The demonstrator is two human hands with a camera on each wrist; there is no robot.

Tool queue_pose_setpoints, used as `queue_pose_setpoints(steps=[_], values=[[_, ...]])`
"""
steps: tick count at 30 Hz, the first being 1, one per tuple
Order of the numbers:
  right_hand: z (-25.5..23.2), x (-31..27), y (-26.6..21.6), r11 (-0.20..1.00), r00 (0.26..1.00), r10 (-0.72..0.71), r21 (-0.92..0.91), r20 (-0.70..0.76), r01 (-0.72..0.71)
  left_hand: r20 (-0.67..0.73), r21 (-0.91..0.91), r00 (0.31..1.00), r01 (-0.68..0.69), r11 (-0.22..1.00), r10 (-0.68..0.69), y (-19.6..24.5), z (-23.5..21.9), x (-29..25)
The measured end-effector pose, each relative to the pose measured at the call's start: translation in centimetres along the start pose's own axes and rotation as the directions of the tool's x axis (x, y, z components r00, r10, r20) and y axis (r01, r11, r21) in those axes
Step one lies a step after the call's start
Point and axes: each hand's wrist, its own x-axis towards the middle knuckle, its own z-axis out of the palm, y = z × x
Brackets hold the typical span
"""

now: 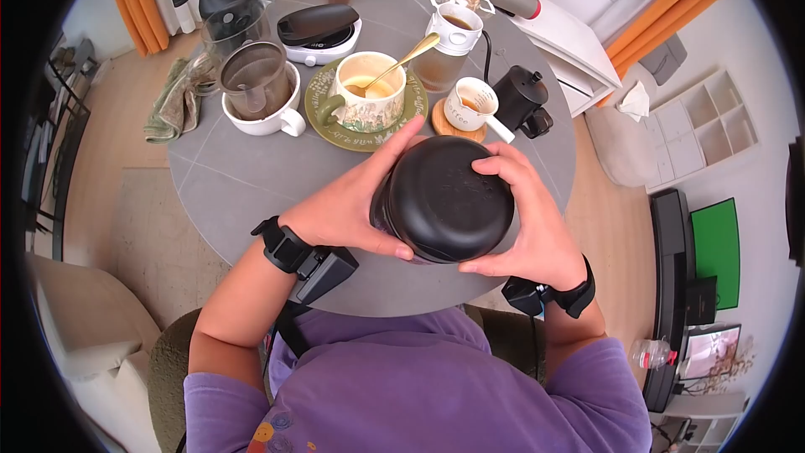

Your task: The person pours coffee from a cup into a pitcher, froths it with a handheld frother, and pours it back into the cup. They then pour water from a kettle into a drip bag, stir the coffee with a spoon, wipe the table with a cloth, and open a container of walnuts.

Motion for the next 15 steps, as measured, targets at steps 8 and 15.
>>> queue_pose_setpoints(steps=[8,15], values=[[-2.2,2.3,-1.5,0.969,0.976,-0.161,-0.167,0.145,0.184,-0.005,-0.018,1.0,0.016,1.0,-0.016,0.1,0.0,0.0],[-1.7,4.7,-2.4,0.933,0.914,-0.169,-0.24,0.368,0.269,-0.026,0.051,0.998,-0.047,0.998,0.049,0.1,-0.1,-0.1]])
